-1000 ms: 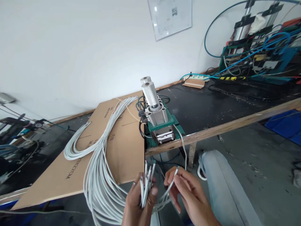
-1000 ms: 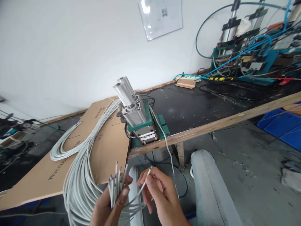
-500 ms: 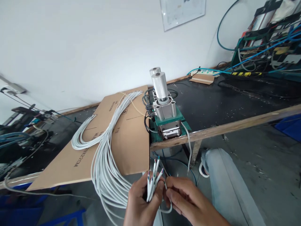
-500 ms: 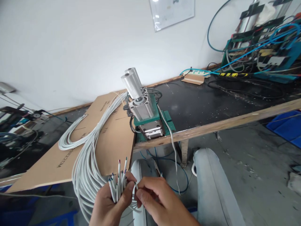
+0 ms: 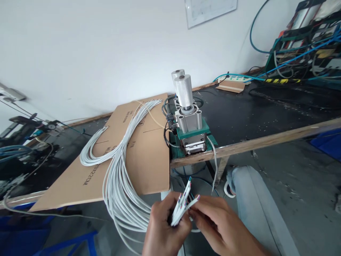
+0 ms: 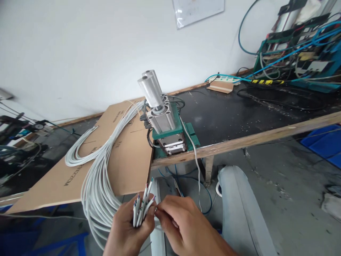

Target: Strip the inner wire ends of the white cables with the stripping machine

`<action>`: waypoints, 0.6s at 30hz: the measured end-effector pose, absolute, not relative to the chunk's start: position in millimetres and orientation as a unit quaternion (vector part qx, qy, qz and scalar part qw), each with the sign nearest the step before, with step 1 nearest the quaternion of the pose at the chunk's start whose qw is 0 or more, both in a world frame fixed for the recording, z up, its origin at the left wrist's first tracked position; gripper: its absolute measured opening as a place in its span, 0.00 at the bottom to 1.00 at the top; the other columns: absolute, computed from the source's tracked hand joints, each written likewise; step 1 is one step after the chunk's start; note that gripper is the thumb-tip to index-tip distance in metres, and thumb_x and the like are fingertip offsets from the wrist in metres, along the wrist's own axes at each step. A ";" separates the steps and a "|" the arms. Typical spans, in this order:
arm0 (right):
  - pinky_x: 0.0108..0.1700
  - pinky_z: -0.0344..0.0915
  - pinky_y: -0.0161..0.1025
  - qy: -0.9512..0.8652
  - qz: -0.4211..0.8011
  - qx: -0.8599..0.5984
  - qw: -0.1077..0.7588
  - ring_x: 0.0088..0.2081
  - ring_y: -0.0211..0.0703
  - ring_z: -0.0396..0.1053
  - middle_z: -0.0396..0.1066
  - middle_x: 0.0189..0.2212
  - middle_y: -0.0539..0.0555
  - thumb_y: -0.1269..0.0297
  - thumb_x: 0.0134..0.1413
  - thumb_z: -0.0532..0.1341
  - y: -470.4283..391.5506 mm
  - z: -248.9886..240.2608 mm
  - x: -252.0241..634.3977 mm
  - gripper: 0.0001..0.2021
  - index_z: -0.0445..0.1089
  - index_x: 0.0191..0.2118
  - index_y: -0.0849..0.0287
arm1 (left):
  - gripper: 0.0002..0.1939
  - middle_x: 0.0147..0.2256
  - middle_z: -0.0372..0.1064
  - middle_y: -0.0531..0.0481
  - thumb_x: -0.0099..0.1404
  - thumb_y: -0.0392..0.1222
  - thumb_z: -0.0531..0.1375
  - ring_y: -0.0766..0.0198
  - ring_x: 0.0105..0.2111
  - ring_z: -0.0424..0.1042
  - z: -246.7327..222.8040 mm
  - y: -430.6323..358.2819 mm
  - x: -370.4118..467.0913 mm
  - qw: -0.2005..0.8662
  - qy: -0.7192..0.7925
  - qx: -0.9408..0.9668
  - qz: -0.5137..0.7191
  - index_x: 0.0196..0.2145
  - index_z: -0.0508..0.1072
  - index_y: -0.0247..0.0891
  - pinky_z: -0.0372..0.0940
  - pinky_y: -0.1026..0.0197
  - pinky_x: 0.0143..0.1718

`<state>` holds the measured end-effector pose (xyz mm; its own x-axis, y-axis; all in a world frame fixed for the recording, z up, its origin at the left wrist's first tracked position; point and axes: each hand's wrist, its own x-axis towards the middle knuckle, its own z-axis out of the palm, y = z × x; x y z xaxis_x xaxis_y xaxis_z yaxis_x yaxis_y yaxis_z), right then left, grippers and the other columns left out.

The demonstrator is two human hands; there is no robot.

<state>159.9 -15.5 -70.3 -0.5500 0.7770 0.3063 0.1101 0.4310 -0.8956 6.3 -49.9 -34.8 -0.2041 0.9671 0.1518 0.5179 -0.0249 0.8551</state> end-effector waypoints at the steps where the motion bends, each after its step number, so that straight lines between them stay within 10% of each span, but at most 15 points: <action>1: 0.36 0.65 0.36 -0.759 0.444 -0.295 0.374 0.33 0.42 0.71 0.72 0.29 0.52 0.61 0.73 0.51 -15.3 -70.6 160.3 0.16 0.71 0.35 0.56 | 0.06 0.16 0.61 0.60 0.56 0.36 0.60 0.70 0.17 0.56 -34.7 -50.0 5.9 0.260 0.646 0.576 0.428 0.24 0.77 0.38 0.57 0.70 0.20; 18: 0.34 0.60 0.35 -0.739 0.470 -0.296 0.380 0.31 0.39 0.69 0.69 0.28 0.49 0.65 0.71 0.51 -16.5 -74.1 159.2 0.12 0.67 0.35 0.56 | 0.08 0.17 0.68 0.57 0.59 0.33 0.60 0.69 0.17 0.65 -42.7 -46.2 -10.4 0.205 0.603 0.663 0.394 0.24 0.77 0.38 0.61 0.72 0.18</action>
